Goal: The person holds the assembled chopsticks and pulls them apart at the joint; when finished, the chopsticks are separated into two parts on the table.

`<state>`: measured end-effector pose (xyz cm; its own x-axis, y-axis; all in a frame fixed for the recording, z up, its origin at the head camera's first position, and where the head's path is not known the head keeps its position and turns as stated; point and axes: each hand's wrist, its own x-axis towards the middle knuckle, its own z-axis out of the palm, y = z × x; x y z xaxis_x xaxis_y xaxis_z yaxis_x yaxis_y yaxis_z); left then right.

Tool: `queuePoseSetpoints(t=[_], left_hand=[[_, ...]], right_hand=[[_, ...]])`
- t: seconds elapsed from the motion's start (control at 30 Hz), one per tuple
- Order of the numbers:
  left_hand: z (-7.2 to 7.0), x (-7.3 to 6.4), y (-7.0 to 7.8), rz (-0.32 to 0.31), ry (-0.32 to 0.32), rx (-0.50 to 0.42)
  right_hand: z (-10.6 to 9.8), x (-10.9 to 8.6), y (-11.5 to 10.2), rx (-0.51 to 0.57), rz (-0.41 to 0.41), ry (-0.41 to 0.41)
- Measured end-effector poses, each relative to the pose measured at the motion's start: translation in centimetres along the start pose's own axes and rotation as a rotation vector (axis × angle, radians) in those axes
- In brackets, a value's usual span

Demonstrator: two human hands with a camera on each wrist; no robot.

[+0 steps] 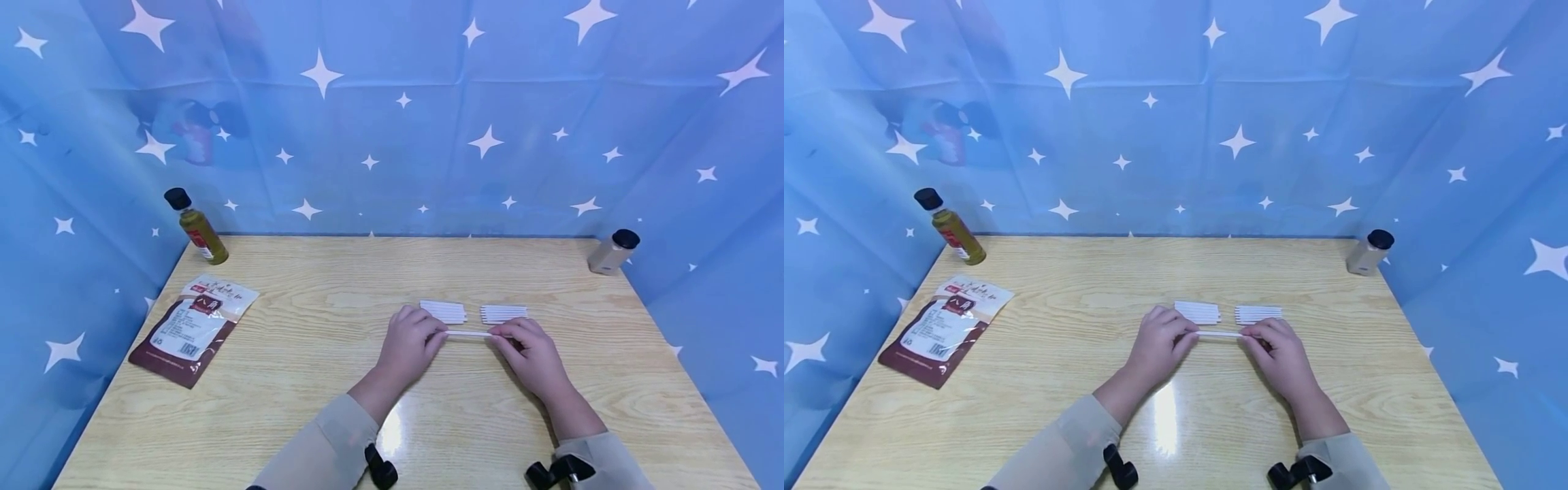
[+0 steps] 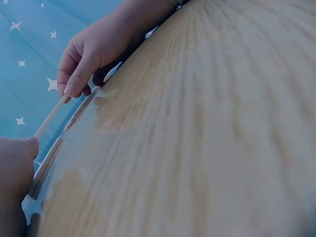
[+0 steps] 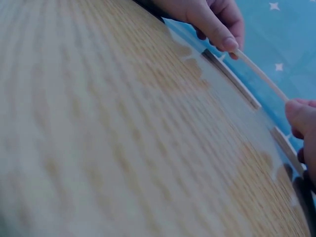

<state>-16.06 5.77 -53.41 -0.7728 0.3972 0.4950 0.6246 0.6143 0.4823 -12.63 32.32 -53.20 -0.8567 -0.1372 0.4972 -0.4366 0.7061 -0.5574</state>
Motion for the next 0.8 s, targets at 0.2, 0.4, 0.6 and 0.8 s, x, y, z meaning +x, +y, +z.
queuePoseSetpoints(t=[0.2, 0.4, 0.6, 0.8], left_hand=[[-0.08, 0.01, 0.1, -0.028, -0.029, -0.032], [0.07, -0.2, 0.19, -0.017, -0.006, -0.045], [0.09, -0.16, 0.18, -0.007, -0.019, -0.055], [0.1, -0.1, 0.16, -0.012, -0.045, -0.099]], right_hand=[[-0.16, 0.1, 0.28, 0.006, -0.007, -0.022], [-0.56, 0.02, 0.57, 0.005, 0.02, -0.077], [-0.7, 0.04, 0.63, 0.017, 0.017, -0.089], [-0.95, 0.19, 0.83, 0.004, -0.006, -0.096]])
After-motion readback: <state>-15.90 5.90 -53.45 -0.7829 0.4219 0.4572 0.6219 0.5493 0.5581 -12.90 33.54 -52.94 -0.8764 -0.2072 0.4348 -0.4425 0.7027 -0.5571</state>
